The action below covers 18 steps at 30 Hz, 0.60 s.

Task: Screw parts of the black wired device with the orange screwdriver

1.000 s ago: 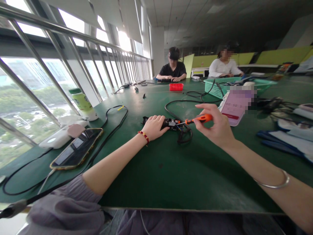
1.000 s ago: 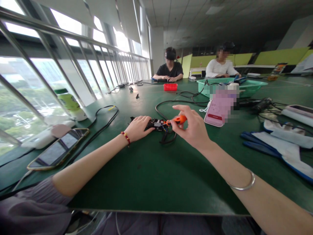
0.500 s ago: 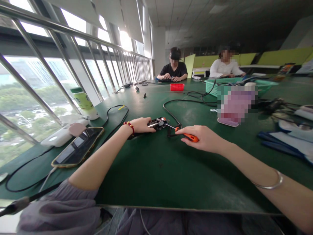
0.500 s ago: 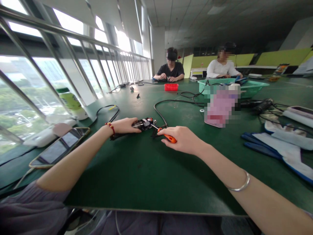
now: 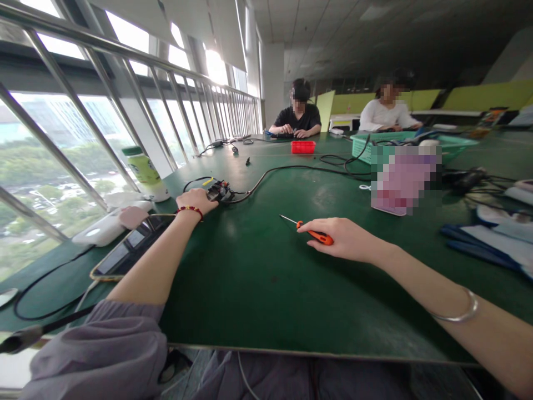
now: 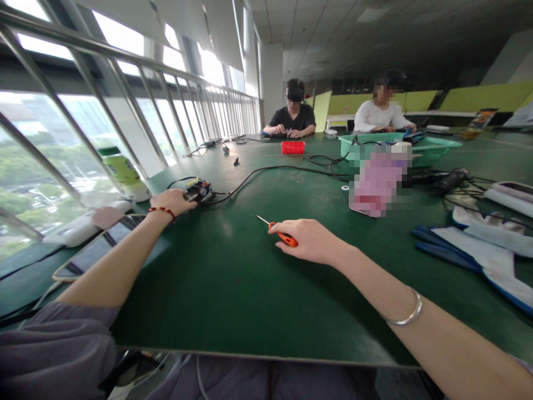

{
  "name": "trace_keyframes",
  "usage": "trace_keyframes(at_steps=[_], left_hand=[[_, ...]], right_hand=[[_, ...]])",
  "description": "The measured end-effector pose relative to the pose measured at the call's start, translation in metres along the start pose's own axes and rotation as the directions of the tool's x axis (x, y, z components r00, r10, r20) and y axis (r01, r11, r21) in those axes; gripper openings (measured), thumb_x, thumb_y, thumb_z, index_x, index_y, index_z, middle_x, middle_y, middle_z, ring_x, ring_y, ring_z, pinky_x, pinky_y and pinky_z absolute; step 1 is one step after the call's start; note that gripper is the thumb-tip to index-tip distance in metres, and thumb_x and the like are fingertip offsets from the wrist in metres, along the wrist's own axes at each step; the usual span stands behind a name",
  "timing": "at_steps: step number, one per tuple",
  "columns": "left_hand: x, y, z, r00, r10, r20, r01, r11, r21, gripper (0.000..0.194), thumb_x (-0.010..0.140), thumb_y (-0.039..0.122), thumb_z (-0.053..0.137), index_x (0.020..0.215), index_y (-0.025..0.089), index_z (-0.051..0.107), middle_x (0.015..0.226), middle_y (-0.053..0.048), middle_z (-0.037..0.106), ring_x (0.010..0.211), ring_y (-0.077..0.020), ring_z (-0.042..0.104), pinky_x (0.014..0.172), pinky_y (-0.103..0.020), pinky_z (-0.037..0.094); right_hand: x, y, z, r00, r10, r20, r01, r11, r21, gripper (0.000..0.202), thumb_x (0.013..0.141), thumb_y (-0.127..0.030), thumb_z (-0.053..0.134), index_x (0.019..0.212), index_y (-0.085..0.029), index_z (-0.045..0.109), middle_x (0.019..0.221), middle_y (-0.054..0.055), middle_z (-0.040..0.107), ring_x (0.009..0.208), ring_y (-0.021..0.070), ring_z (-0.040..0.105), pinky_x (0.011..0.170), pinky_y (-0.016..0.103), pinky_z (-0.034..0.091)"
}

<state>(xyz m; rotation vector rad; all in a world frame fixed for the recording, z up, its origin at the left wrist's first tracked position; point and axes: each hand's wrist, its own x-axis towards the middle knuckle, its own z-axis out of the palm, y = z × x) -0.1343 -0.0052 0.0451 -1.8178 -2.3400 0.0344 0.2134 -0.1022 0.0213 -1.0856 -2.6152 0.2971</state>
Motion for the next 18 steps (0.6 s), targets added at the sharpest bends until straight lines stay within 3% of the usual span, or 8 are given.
trace_keyframes(at_steps=[6, 11, 18], left_hand=[[-0.0038, -0.0054, 0.0004, 0.959, -0.073, -0.272, 0.085, 0.996, 0.032, 0.051, 0.084, 0.050, 0.037, 0.108, 0.006, 0.051, 0.106, -0.017, 0.058, 0.094, -0.0295, 0.053, 0.068, -0.036, 0.042], [-0.0007, -0.0078, 0.0052, 0.960, -0.066, -0.272, 0.070, 0.998, 0.006, 0.042, 0.088, 0.040, 0.033, 0.116, 0.008, 0.038, 0.100, -0.014, 0.058, 0.088, -0.0256, 0.055, 0.068, -0.034, 0.038], [-0.0006, -0.0072, 0.0075, 0.956, -0.067, -0.287, 0.076, 0.997, 0.023, 0.041, 0.088, 0.038, 0.029, 0.114, 0.009, 0.040, 0.104, -0.013, 0.054, 0.086, -0.0240, 0.053, 0.064, -0.032, 0.037]], right_hand=[[0.0004, 0.0023, 0.0013, 1.000, -0.004, 0.021, 0.004, 1.000, 0.000, 0.037, 0.082, -0.036, 0.048, 0.117, -0.026, 0.056, 0.119, 0.003, 0.061, 0.100, 0.0206, 0.061, 0.086, 0.036, 0.047], [0.0004, 0.0021, 0.0012, 1.000, 0.002, 0.029, -0.001, 1.000, -0.024, 0.037, 0.083, -0.036, 0.048, 0.117, -0.026, 0.056, 0.118, 0.003, 0.061, 0.100, 0.0196, 0.061, 0.085, 0.034, 0.048], [0.0005, 0.0014, 0.0013, 1.000, 0.004, 0.025, -0.004, 1.000, -0.010, 0.036, 0.083, -0.035, 0.047, 0.117, -0.025, 0.057, 0.118, 0.004, 0.061, 0.099, 0.0208, 0.061, 0.085, 0.037, 0.048]])
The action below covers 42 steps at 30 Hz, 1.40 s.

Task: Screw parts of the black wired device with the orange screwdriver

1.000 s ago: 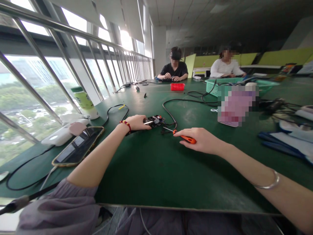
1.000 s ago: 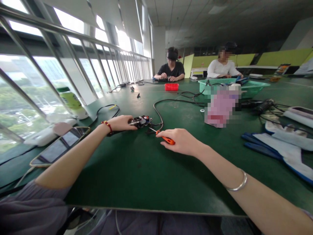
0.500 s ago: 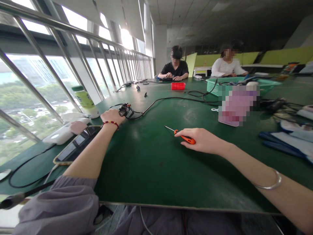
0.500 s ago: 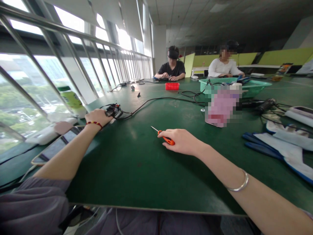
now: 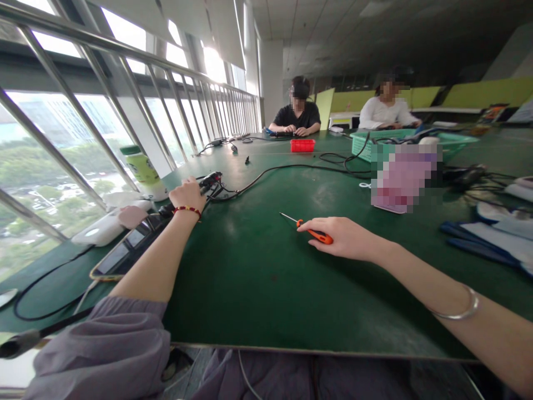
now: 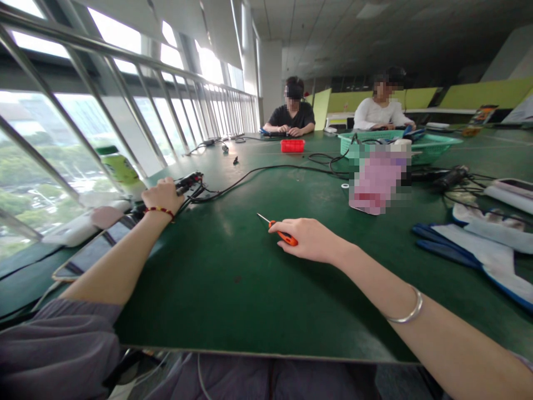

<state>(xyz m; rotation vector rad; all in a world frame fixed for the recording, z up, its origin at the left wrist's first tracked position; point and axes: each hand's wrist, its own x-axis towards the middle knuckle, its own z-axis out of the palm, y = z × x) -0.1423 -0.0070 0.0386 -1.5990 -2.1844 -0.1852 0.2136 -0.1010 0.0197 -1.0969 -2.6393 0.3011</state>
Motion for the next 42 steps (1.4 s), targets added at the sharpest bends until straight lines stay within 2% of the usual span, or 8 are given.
trace_keyframes(at_steps=[9, 17, 21, 25, 29, 35, 39, 42], left_hand=[[-0.008, 0.019, -0.019, 0.988, 0.015, -0.153, -0.031, 0.994, -0.105, 0.040, 0.082, 0.030, 0.040, 0.120, 0.015, 0.042, 0.120, -0.019, 0.046, 0.092, -0.0331, 0.058, 0.068, -0.039, 0.042], [-0.033, 0.059, -0.040, 0.947, 0.274, -0.165, -0.298, 0.943, -0.145, 0.030, 0.084, 0.034, 0.041, 0.109, 0.020, 0.050, 0.114, -0.012, 0.049, 0.092, -0.0297, 0.058, 0.066, -0.036, 0.042], [-0.048, 0.084, -0.041, 0.851, 0.465, -0.242, -0.511, 0.839, -0.185, 0.027, 0.083, 0.038, 0.047, 0.103, 0.022, 0.055, 0.108, -0.008, 0.053, 0.092, -0.0255, 0.057, 0.067, -0.033, 0.042], [-0.062, 0.107, -0.034, 0.682, 0.644, -0.345, -0.727, 0.647, -0.230, 0.031, 0.078, 0.046, 0.058, 0.098, 0.023, 0.060, 0.103, -0.005, 0.057, 0.094, -0.0221, 0.055, 0.077, -0.032, 0.041], [-0.070, 0.121, -0.028, 0.555, 0.732, -0.395, -0.831, 0.503, -0.237, 0.041, 0.076, 0.054, 0.059, 0.103, 0.023, 0.062, 0.106, -0.005, 0.057, 0.098, -0.0221, 0.052, 0.088, -0.035, 0.037], [-0.051, 0.103, -0.021, 0.755, 0.558, -0.344, -0.648, 0.718, -0.256, 0.032, 0.091, 0.034, 0.037, 0.112, 0.020, 0.057, 0.109, -0.008, 0.058, 0.098, -0.0216, 0.055, 0.087, -0.035, 0.039], [-0.022, 0.066, -0.002, 0.917, 0.364, -0.164, -0.393, 0.896, -0.208, 0.036, 0.085, 0.014, 0.035, 0.114, 0.019, 0.057, 0.112, -0.011, 0.057, 0.104, -0.0259, 0.054, 0.086, -0.039, 0.041], [-0.005, 0.041, 0.015, 0.973, 0.228, 0.024, -0.220, 0.960, -0.173, 0.042, 0.082, 0.010, 0.035, 0.117, 0.017, 0.057, 0.118, -0.013, 0.055, 0.106, -0.0299, 0.054, 0.085, -0.043, 0.044]], right_hand=[[0.000, 0.000, 0.001, 0.995, 0.006, -0.097, -0.011, 0.998, -0.058, 0.031, 0.086, -0.030, 0.044, 0.116, -0.024, 0.052, 0.115, 0.005, 0.059, 0.086, 0.0176, 0.063, 0.077, 0.034, 0.050], [0.002, 0.003, -0.001, 0.930, 0.057, -0.364, -0.093, 0.992, -0.080, 0.022, 0.085, -0.026, 0.047, 0.106, -0.021, 0.050, 0.108, 0.005, 0.058, 0.087, 0.0190, 0.060, 0.076, 0.035, 0.049], [0.002, 0.007, 0.000, 0.875, 0.082, -0.477, -0.110, 0.993, -0.032, 0.022, 0.084, -0.022, 0.046, 0.105, -0.021, 0.050, 0.107, 0.005, 0.058, 0.094, 0.0198, 0.059, 0.083, 0.035, 0.047], [0.004, 0.014, 0.002, 0.805, 0.091, -0.587, -0.121, 0.993, -0.012, 0.025, 0.081, -0.019, 0.047, 0.106, -0.021, 0.050, 0.106, 0.007, 0.058, 0.099, 0.0214, 0.057, 0.086, 0.036, 0.045], [0.006, 0.017, 0.004, 0.805, 0.149, -0.575, -0.158, 0.987, 0.035, 0.025, 0.081, -0.020, 0.047, 0.106, -0.021, 0.050, 0.106, 0.006, 0.060, 0.099, 0.0219, 0.057, 0.086, 0.036, 0.044], [0.006, 0.016, 0.008, 0.860, 0.270, -0.433, -0.261, 0.962, 0.082, 0.026, 0.081, -0.020, 0.047, 0.106, -0.022, 0.051, 0.105, 0.005, 0.061, 0.092, 0.0208, 0.058, 0.080, 0.034, 0.045], [0.007, 0.017, 0.010, 0.867, 0.324, -0.379, -0.304, 0.946, 0.115, 0.028, 0.080, -0.019, 0.048, 0.107, -0.021, 0.051, 0.103, 0.005, 0.061, 0.090, 0.0201, 0.059, 0.079, 0.033, 0.045], [0.007, 0.019, 0.011, 0.866, 0.327, -0.379, -0.304, 0.945, 0.120, 0.031, 0.079, -0.018, 0.048, 0.110, -0.021, 0.051, 0.106, 0.006, 0.060, 0.091, 0.0203, 0.059, 0.080, 0.033, 0.045]])
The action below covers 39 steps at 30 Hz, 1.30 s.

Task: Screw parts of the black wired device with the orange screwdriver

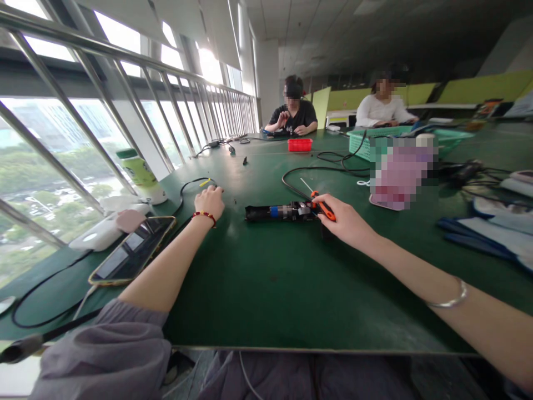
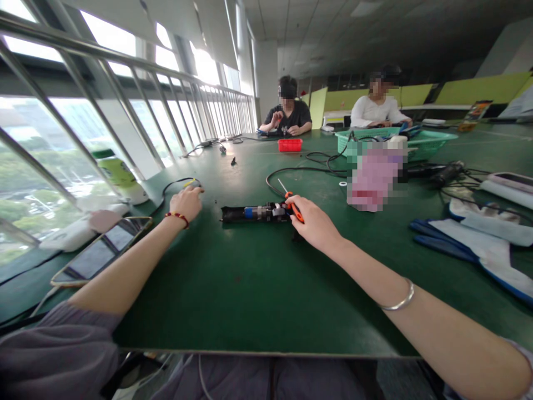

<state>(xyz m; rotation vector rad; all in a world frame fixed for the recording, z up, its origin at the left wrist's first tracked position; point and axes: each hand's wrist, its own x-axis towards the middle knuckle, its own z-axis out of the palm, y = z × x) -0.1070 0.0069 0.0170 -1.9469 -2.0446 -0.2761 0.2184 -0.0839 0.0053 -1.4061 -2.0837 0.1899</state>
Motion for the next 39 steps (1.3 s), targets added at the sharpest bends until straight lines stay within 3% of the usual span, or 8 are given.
trace_keyframes(at_steps=[5, 10, 14, 18, 22, 26, 34, 39], left_hand=[[0.008, -0.019, 0.008, 0.993, -0.029, 0.110, 0.034, 0.998, -0.043, 0.043, 0.077, 0.008, 0.040, 0.111, 0.019, 0.062, 0.118, -0.010, 0.057, 0.109, -0.0284, 0.052, 0.083, -0.037, 0.048], [0.006, -0.007, 0.004, 0.992, 0.034, 0.120, -0.026, 0.997, -0.069, 0.042, 0.073, 0.007, 0.042, 0.105, 0.021, 0.066, 0.108, -0.007, 0.060, 0.100, -0.0221, 0.057, 0.082, -0.030, 0.047], [0.002, 0.002, 0.002, 0.991, 0.107, 0.077, -0.108, 0.994, 0.017, 0.041, 0.075, 0.007, 0.040, 0.102, 0.020, 0.068, 0.106, -0.009, 0.061, 0.102, -0.0264, 0.056, 0.088, -0.038, 0.044], [0.000, 0.005, 0.006, 0.987, 0.157, 0.033, -0.157, 0.987, -0.024, 0.044, 0.078, 0.005, 0.036, 0.107, 0.019, 0.065, 0.109, -0.010, 0.060, 0.102, -0.0252, 0.056, 0.079, -0.033, 0.048], [0.001, 0.010, 0.012, 0.960, 0.281, 0.001, -0.280, 0.958, -0.068, 0.047, 0.079, 0.005, 0.033, 0.115, 0.021, 0.060, 0.110, -0.007, 0.059, 0.103, -0.0208, 0.055, 0.080, -0.028, 0.048], [0.002, 0.013, 0.011, 0.937, 0.348, 0.035, -0.348, 0.937, -0.003, 0.045, 0.078, 0.004, 0.035, 0.108, 0.022, 0.063, 0.108, -0.007, 0.058, 0.104, -0.0202, 0.054, 0.081, -0.027, 0.048], [0.000, 0.007, -0.018, 0.949, 0.173, 0.263, -0.200, 0.977, 0.079, 0.041, 0.073, 0.002, 0.042, 0.105, 0.018, 0.062, 0.113, -0.010, 0.059, 0.103, -0.0253, 0.058, 0.081, -0.033, 0.049], [-0.008, 0.021, -0.035, 0.943, 0.040, 0.331, -0.100, 0.981, 0.166, 0.033, 0.070, 0.001, 0.046, 0.094, 0.012, 0.066, 0.107, -0.017, 0.063, 0.097, -0.0313, 0.062, 0.075, -0.037, 0.050]], right_hand=[[0.001, 0.001, 0.001, 1.000, 0.026, 0.006, -0.026, 1.000, 0.001, 0.038, 0.075, -0.018, 0.053, 0.113, -0.019, 0.051, 0.105, 0.007, 0.059, 0.088, 0.0200, 0.059, 0.081, 0.033, 0.045], [0.002, 0.004, 0.003, 1.000, 0.027, 0.008, -0.027, 1.000, -0.007, 0.039, 0.073, -0.021, 0.055, 0.112, -0.020, 0.051, 0.102, 0.007, 0.060, 0.085, 0.0197, 0.060, 0.080, 0.034, 0.046], [0.002, 0.006, 0.005, 1.000, -0.001, 0.008, 0.001, 1.000, -0.004, 0.037, 0.074, -0.022, 0.055, 0.111, -0.020, 0.051, 0.101, 0.006, 0.060, 0.085, 0.0194, 0.060, 0.079, 0.033, 0.046], [0.002, 0.006, 0.005, 1.000, -0.022, 0.016, 0.022, 1.000, -0.004, 0.037, 0.074, -0.022, 0.054, 0.111, -0.021, 0.051, 0.105, 0.006, 0.060, 0.088, 0.0195, 0.059, 0.081, 0.033, 0.046], [0.002, 0.007, 0.004, 0.999, -0.016, 0.039, 0.017, 1.000, -0.014, 0.039, 0.074, -0.023, 0.054, 0.113, -0.022, 0.050, 0.109, 0.005, 0.059, 0.090, 0.0199, 0.059, 0.080, 0.033, 0.046], [0.002, 0.006, 0.003, 0.999, -0.024, 0.045, 0.025, 0.999, -0.025, 0.038, 0.075, -0.023, 0.053, 0.114, -0.022, 0.050, 0.113, 0.005, 0.058, 0.093, 0.0207, 0.059, 0.082, 0.034, 0.047], [0.002, 0.006, 0.001, 0.997, -0.044, 0.061, 0.046, 0.999, -0.025, 0.040, 0.075, -0.022, 0.054, 0.115, -0.023, 0.050, 0.118, 0.006, 0.056, 0.098, 0.0220, 0.059, 0.084, 0.037, 0.047], [0.001, 0.006, 0.001, 0.997, -0.053, 0.065, 0.055, 0.998, -0.027, 0.041, 0.075, -0.021, 0.053, 0.116, -0.022, 0.051, 0.120, 0.007, 0.056, 0.098, 0.0223, 0.059, 0.084, 0.037, 0.048]])
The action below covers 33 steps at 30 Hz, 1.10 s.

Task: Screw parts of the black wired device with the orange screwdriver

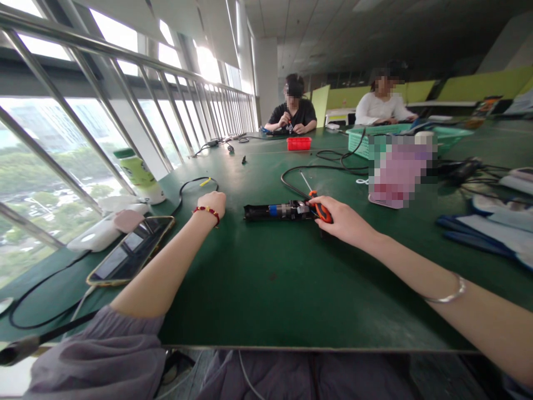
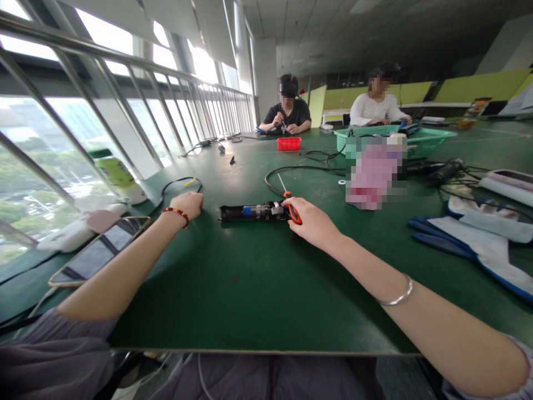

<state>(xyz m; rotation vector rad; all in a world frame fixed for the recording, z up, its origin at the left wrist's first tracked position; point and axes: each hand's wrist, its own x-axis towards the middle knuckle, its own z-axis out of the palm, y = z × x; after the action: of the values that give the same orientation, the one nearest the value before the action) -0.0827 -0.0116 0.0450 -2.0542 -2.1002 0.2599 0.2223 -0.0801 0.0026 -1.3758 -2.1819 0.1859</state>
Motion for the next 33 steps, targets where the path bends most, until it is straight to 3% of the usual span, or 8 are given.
trace_keyframes(at_steps=[6, 10, 13, 16, 21, 33], left_hand=[[-0.026, 0.026, -0.017, 0.998, 0.033, 0.055, -0.034, 0.999, 0.031, 0.019, 0.065, 0.011, 0.059, 0.080, 0.015, 0.069, 0.089, -0.013, 0.068, 0.089, -0.0293, 0.064, 0.072, -0.034, 0.050], [-0.056, 0.048, -0.028, 0.974, 0.204, 0.103, -0.211, 0.975, 0.069, 0.019, 0.065, 0.010, 0.060, 0.081, 0.016, 0.069, 0.083, -0.012, 0.068, 0.085, -0.0273, 0.065, 0.068, -0.032, 0.051], [-0.077, 0.070, -0.030, 0.961, 0.274, 0.035, -0.276, 0.959, 0.069, 0.022, 0.070, 0.006, 0.054, 0.084, 0.015, 0.068, 0.088, -0.013, 0.068, 0.085, -0.0259, 0.066, 0.067, -0.030, 0.051], [-0.088, 0.092, -0.025, 0.925, 0.363, -0.107, -0.362, 0.932, 0.036, 0.027, 0.080, 0.004, 0.044, 0.095, 0.013, 0.065, 0.097, -0.014, 0.065, 0.090, -0.0242, 0.065, 0.067, -0.029, 0.051], [-0.082, 0.105, -0.013, 0.883, 0.414, -0.223, -0.420, 0.907, 0.020, 0.028, 0.085, 0.003, 0.039, 0.096, 0.013, 0.063, 0.097, -0.013, 0.063, 0.094, -0.0227, 0.062, 0.069, -0.029, 0.051], [-0.031, 0.081, 0.014, 0.846, 0.410, -0.341, -0.432, 0.902, 0.012, 0.024, 0.087, 0.009, 0.038, 0.096, 0.015, 0.060, 0.102, -0.010, 0.059, 0.096, -0.0227, 0.058, 0.069, -0.030, 0.050]], right_hand=[[0.000, -0.001, 0.000, 1.000, 0.010, 0.021, -0.009, 1.000, -0.010, 0.043, 0.075, -0.022, 0.053, 0.118, -0.022, 0.050, 0.122, 0.007, 0.055, 0.101, 0.0228, 0.058, 0.087, 0.038, 0.047], [0.000, -0.001, -0.001, 1.000, 0.009, 0.021, -0.009, 1.000, -0.017, 0.043, 0.076, -0.022, 0.053, 0.119, -0.022, 0.050, 0.122, 0.007, 0.054, 0.101, 0.0230, 0.058, 0.086, 0.038, 0.047], [0.000, -0.001, 0.000, 1.000, 0.006, 0.017, -0.006, 1.000, -0.030, 0.042, 0.076, -0.023, 0.053, 0.118, -0.022, 0.050, 0.121, 0.007, 0.055, 0.099, 0.0231, 0.059, 0.085, 0.038, 0.048], [0.001, -0.001, 0.001, 1.000, -0.010, 0.010, 0.010, 1.000, -0.026, 0.041, 0.076, -0.023, 0.053, 0.117, -0.022, 0.050, 0.121, 0.007, 0.055, 0.100, 0.0228, 0.059, 0.086, 0.038, 0.047], [0.002, 0.001, 0.002, 1.000, -0.018, 0.004, 0.018, 1.000, -0.011, 0.042, 0.075, -0.022, 0.053, 0.116, -0.021, 0.050, 0.119, 0.007, 0.057, 0.102, 0.0228, 0.058, 0.089, 0.038, 0.046], [0.000, -0.004, 0.000, 0.998, -0.070, -0.001, 0.070, 0.996, 0.063, 0.038, 0.076, -0.026, 0.056, 0.114, -0.022, 0.052, 0.117, 0.006, 0.059, 0.097, 0.0203, 0.061, 0.087, 0.036, 0.047]])
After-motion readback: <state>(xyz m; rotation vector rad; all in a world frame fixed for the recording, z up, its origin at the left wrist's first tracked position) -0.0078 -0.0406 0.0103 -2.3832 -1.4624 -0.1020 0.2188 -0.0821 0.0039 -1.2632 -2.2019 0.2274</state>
